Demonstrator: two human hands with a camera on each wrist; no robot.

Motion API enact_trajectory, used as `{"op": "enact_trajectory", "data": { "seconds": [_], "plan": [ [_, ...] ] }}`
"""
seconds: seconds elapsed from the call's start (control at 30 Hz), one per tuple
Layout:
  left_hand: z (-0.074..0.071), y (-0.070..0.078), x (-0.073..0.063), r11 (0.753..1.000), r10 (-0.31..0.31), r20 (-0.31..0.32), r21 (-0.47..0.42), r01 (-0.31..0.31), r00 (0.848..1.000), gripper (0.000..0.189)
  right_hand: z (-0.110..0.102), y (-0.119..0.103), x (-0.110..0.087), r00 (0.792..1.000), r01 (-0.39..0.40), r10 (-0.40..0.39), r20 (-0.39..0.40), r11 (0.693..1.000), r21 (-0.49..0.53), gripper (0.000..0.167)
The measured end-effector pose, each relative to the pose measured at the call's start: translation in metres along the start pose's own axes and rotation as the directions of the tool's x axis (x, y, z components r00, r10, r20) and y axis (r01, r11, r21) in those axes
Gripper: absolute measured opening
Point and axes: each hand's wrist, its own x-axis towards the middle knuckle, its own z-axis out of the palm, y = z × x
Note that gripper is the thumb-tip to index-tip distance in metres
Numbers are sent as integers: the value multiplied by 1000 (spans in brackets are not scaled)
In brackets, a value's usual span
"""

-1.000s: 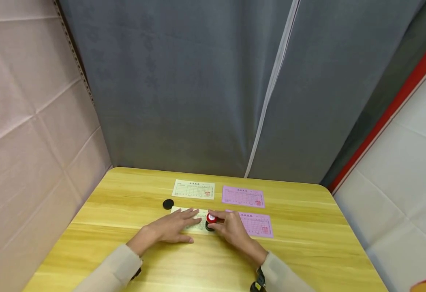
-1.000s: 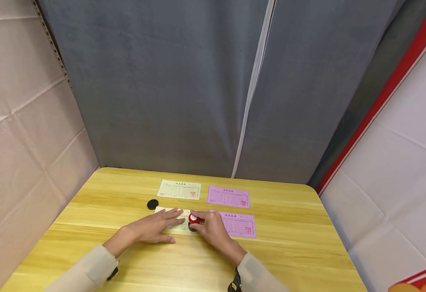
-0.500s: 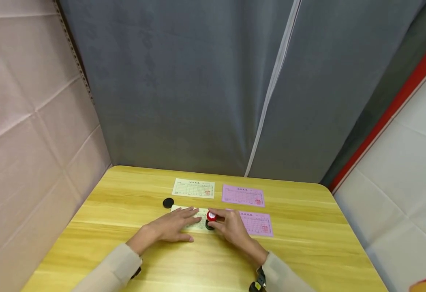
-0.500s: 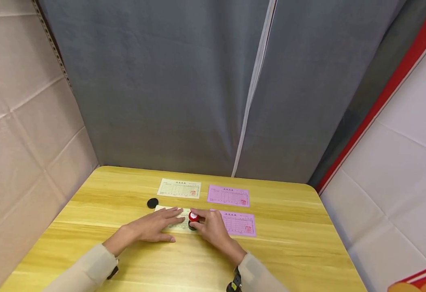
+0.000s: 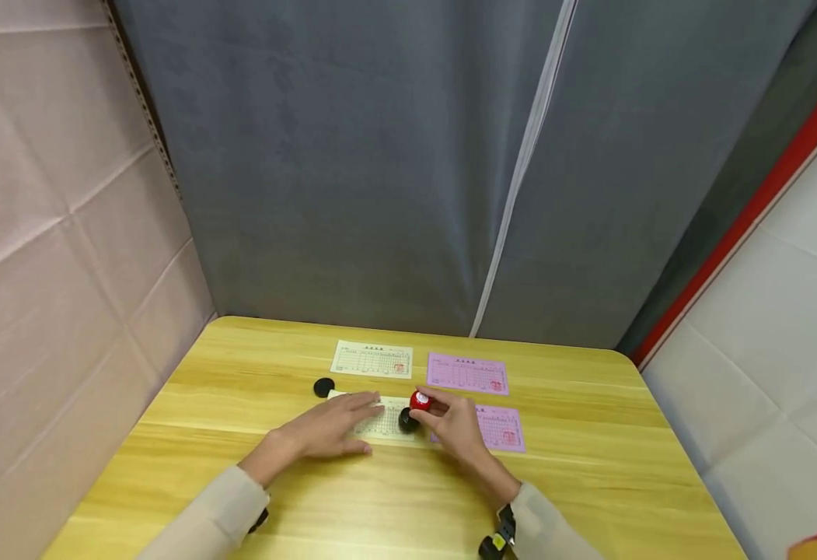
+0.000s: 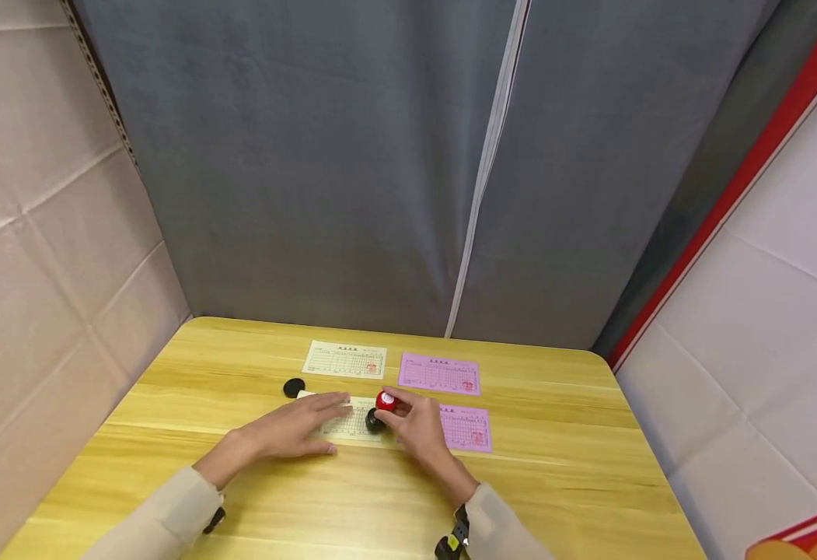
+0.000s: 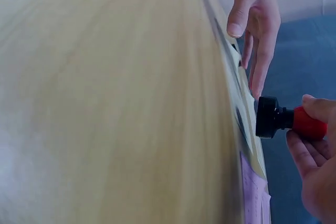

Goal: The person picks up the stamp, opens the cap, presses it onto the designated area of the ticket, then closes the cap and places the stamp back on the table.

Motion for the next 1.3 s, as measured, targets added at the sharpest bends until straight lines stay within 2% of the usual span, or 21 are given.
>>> {"op": "enact_trajectory", "data": {
  "seconds": [0.1,0.17,0.27,0.37,0.5,0.6,0.73,0.87,1.03,1.2,1.3],
  "plan": [
    [-4,-6,-3,999,-13,-82,-46,9,997,69,-3,0,2,996,-83,85,-41,995,56,46],
    [-7,-12,-5,998,-19,-154,-65,9,988,64,-7,0,3,989,-131,137,-61,987,92,46],
    [-13,-24,-11,997,-46,-258,-77,27,965,61,-12,-1,5,973,-199,213,-87,969,143,45],
    [-19,-36,-17,990,-113,-316,-117,79,942,63,-19,0,6,958,-248,268,-105,953,176,45],
    [-23,-51,-24,965,-216,-322,-214,151,922,70,-30,1,7,941,-289,320,-111,930,228,49],
    [-22,-61,-26,952,-250,-318,-251,173,915,75,-37,3,8,935,-298,335,-115,919,258,52],
    [-17,-73,-26,943,-273,-296,-272,193,915,74,-47,7,8,924,-314,359,-129,907,279,53],
    [-13,-83,-25,932,-296,-268,-292,215,917,68,-56,10,8,899,-352,411,-150,883,312,53],
    [-8,-91,-21,918,-324,-261,-321,235,909,64,-67,12,8,870,-386,461,-173,857,342,52],
    [-7,-95,-19,928,-305,-277,-301,219,911,60,-77,14,7,855,-382,482,-190,834,399,53],
    [-7,-94,-17,925,-307,-272,-312,218,912,55,-82,17,6,846,-368,492,-204,817,443,51]
  ]
}}
